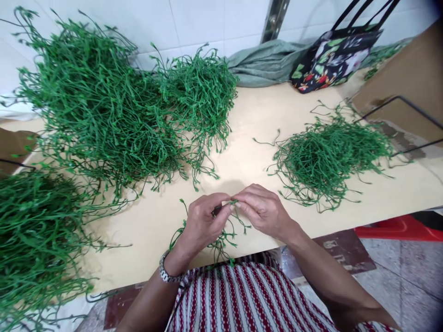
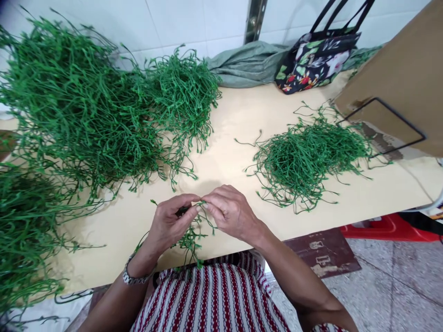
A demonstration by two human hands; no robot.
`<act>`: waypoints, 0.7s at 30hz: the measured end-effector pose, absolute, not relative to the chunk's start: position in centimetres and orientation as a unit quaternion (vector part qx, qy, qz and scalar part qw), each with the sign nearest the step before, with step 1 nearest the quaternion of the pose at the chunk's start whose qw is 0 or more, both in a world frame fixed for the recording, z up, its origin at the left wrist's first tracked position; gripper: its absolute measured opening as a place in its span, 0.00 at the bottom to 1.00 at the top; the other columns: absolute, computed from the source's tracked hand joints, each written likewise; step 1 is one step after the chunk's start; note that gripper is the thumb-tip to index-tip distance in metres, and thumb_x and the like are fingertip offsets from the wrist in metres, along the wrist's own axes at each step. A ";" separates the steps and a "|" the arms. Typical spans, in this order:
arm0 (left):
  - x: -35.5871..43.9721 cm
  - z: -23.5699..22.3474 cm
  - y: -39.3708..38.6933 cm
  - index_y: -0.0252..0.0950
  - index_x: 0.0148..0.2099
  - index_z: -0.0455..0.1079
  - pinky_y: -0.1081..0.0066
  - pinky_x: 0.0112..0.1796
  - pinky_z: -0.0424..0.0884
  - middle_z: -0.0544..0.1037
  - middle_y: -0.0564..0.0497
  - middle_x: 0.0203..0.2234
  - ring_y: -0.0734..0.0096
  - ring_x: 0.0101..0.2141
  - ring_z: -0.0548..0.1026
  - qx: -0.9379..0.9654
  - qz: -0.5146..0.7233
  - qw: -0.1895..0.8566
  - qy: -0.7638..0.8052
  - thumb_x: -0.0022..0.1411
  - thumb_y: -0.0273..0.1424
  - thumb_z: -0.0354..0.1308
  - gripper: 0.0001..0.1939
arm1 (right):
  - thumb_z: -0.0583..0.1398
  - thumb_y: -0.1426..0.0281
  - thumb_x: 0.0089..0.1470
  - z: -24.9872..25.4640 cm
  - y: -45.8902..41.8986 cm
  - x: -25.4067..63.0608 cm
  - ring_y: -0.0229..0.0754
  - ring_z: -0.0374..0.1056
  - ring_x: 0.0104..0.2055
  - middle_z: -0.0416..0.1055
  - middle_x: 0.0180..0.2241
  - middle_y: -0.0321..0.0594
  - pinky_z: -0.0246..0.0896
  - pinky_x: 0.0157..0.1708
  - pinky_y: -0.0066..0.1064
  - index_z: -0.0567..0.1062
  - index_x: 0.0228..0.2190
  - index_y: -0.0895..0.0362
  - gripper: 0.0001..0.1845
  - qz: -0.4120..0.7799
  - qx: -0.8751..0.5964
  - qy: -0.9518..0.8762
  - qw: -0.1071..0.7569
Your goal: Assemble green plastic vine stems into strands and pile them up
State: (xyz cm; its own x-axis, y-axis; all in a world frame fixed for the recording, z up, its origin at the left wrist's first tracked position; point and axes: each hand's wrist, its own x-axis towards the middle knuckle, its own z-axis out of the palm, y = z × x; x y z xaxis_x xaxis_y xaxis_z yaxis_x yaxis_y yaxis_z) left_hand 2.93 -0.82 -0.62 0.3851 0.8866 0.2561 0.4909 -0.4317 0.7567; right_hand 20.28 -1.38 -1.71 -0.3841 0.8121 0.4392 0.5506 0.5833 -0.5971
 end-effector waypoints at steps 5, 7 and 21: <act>2.9 -0.8 -0.9 0.35 0.37 0.72 0.74 0.30 0.65 0.77 0.52 0.26 0.74 0.27 0.72 0.797 0.289 0.290 0.444 0.58 0.28 0.54 0.06 | 0.52 0.75 0.55 -2.3 -1.7 20.3 0.40 0.61 0.31 0.69 0.27 0.42 0.57 0.33 0.33 0.72 0.30 0.62 0.09 0.114 -0.427 -0.835 0.328; 2.9 -0.7 -0.8 0.35 0.34 0.71 0.74 0.29 0.63 0.76 0.53 0.23 0.75 0.25 0.71 0.817 0.255 0.271 0.439 0.59 0.27 0.51 0.07 | 0.51 0.76 0.55 -2.2 -1.8 20.3 0.40 0.59 0.30 0.67 0.25 0.42 0.55 0.32 0.33 0.72 0.27 0.61 0.11 0.087 -0.422 -0.850 0.304; -0.2 2.5 0.1 0.35 0.30 0.69 0.73 0.27 0.60 0.73 0.53 0.19 0.76 0.22 0.67 0.871 0.230 0.278 0.333 0.58 0.26 0.53 0.06 | 0.49 0.82 0.52 1.3 -0.9 24.1 0.37 0.57 0.27 0.63 0.23 0.38 0.54 0.28 0.29 0.69 0.29 0.58 0.12 0.132 -0.348 -0.885 0.281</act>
State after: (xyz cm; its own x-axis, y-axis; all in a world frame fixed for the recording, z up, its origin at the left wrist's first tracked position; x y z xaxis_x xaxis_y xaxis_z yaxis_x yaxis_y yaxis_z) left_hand -0.19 0.12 2.46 0.6717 0.7089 0.2154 0.4527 -0.6229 0.6381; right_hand 24.12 -0.95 1.28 -0.6000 0.6903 0.4044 0.5418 0.7225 -0.4294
